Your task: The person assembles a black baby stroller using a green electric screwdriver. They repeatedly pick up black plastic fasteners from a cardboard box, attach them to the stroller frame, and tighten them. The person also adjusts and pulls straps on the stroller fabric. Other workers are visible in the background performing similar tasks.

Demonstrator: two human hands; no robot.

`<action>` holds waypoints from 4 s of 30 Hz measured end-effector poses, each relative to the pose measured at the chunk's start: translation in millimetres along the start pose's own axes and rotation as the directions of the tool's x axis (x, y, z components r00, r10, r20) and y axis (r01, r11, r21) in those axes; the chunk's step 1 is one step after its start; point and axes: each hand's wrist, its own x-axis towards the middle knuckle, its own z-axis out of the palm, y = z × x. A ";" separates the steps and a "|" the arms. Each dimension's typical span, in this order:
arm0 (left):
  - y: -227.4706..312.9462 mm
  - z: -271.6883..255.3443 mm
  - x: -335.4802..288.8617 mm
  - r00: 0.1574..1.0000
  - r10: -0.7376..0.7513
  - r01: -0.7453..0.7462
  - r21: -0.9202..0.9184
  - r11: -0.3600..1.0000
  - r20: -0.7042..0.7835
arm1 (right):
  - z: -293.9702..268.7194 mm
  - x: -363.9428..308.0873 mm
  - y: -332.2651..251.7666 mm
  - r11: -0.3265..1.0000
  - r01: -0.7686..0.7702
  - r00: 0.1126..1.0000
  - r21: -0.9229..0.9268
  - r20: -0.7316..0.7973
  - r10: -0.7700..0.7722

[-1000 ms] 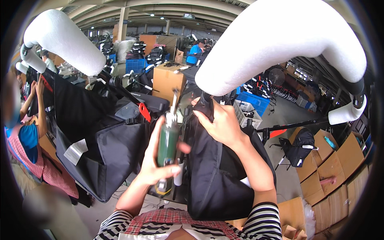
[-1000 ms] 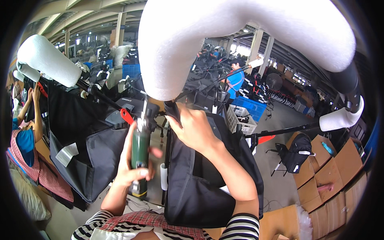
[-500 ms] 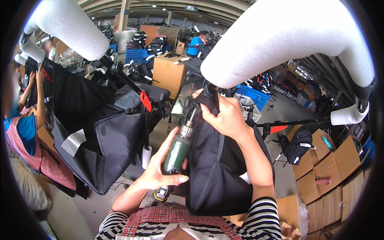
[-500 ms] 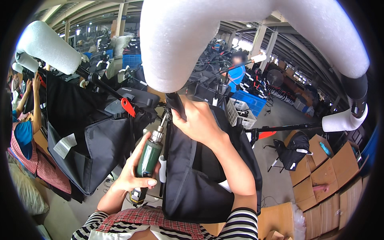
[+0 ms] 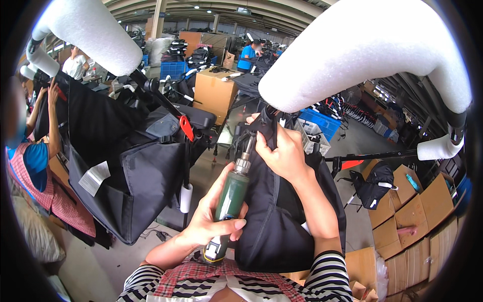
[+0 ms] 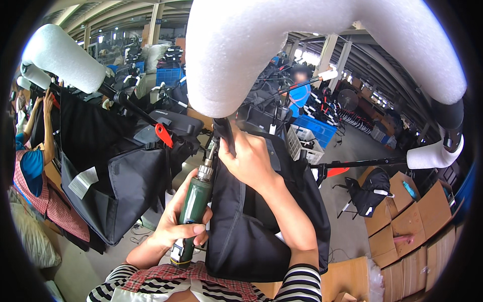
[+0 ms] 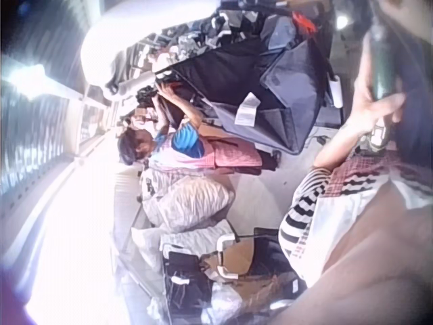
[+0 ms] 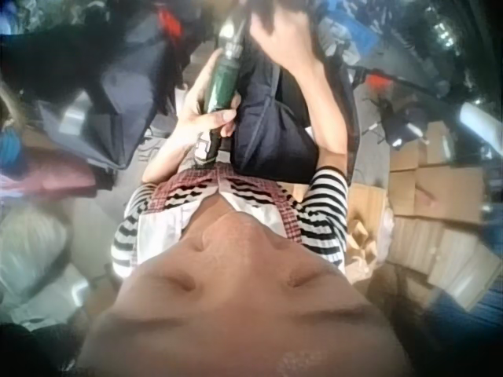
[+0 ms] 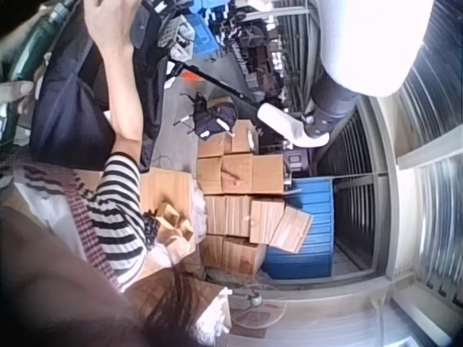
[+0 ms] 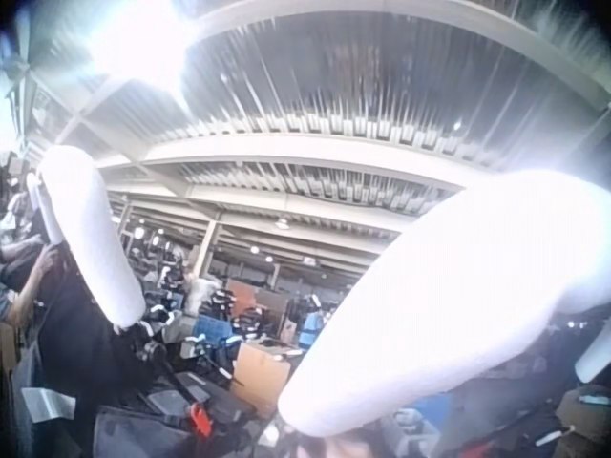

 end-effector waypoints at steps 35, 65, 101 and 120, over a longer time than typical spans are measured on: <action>-95.7 -93.7 -131.6 0.657 -0.645 0.751 0.272 0.601 -0.390 | -126.5 -309.0 96.4 0.514 -0.856 0.512 -0.058 0.039 0.858; -28.2 -24.0 -24.8 0.853 -0.460 0.419 0.202 0.885 0.246 | 117.8 -338.2 -151.7 0.263 -0.600 0.076 0.756 -0.274 0.959; -55.0 -57.0 -25.3 0.638 -0.695 0.640 0.275 0.718 0.331 | 80.1 -564.2 -305.4 0.396 0.181 -0.849 0.900 -0.060 0.524; -67.2 -81.7 18.6 0.243 -0.563 0.756 0.210 0.620 0.790 | 59.0 -479.4 -277.6 -0.092 -0.637 -0.575 0.766 -0.392 0.718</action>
